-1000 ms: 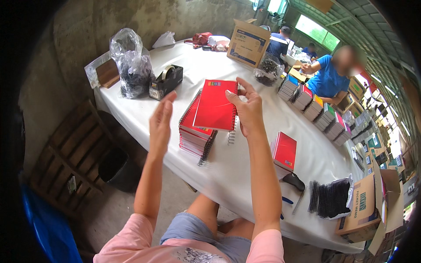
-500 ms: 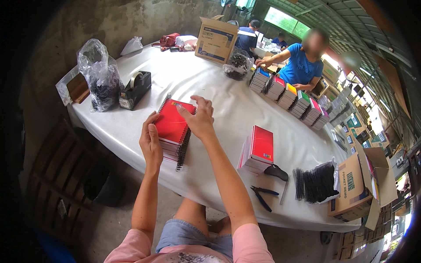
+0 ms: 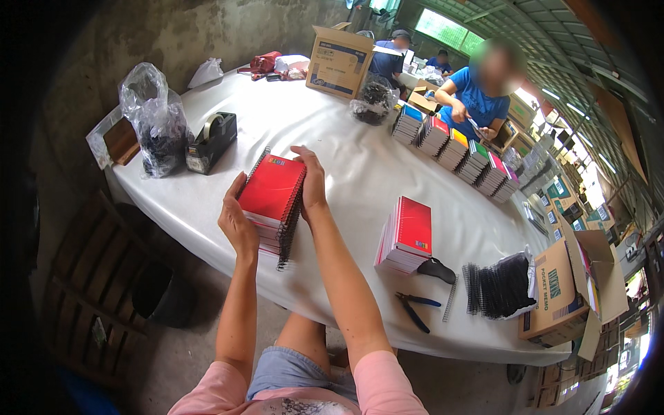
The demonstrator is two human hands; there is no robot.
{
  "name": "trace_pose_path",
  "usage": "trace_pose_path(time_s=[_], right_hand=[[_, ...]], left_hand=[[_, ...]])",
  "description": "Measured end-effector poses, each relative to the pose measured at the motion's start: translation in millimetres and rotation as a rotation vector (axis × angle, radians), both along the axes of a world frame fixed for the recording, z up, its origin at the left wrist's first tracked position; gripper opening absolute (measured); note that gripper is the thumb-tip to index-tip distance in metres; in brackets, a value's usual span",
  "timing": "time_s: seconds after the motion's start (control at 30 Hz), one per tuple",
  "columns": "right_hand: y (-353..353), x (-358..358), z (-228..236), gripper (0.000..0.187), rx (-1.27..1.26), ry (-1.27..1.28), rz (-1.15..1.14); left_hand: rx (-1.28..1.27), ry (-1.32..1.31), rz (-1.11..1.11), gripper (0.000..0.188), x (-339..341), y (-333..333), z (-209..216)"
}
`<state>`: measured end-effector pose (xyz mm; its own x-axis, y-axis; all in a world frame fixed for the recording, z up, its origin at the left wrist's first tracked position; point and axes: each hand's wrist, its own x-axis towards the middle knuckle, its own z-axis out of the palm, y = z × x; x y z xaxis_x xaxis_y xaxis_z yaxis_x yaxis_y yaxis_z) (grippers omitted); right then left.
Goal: The person assembles notebooks by manually threading a spiral binder through the pre-punched holes of notebook covers and paper, then using pliers to trim and secure the end of the spiral.
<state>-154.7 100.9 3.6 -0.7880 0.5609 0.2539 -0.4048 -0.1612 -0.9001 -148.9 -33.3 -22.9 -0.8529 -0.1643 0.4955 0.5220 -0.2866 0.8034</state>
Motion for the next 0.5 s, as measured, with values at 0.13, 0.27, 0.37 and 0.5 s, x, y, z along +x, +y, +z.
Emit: trace_pose_path(time_s=[0.13,0.27,0.37,0.5], right_hand=[[2.8,4.2,-7.2,0.036,-0.167,-0.028,0.078],[-0.2,3.4,-8.6,0.031,-0.119,-0.047,0.073],[-0.9,2.0,-7.4,0.028,-0.092,-0.073,0.05],[-2.5,2.6,-6.0,0.028,-0.13,-0.067,0.062]], left_hand=[[0.027,0.042,0.024,0.05,3.3,-0.8,0.0],[-0.01,-0.014,0.027,0.041,1.7,1.9,-0.4],[0.027,-0.028,0.034,0.038,2.8,3.0,-0.5],[0.025,-0.018,0.05,0.037,2.8,3.3,-1.2]])
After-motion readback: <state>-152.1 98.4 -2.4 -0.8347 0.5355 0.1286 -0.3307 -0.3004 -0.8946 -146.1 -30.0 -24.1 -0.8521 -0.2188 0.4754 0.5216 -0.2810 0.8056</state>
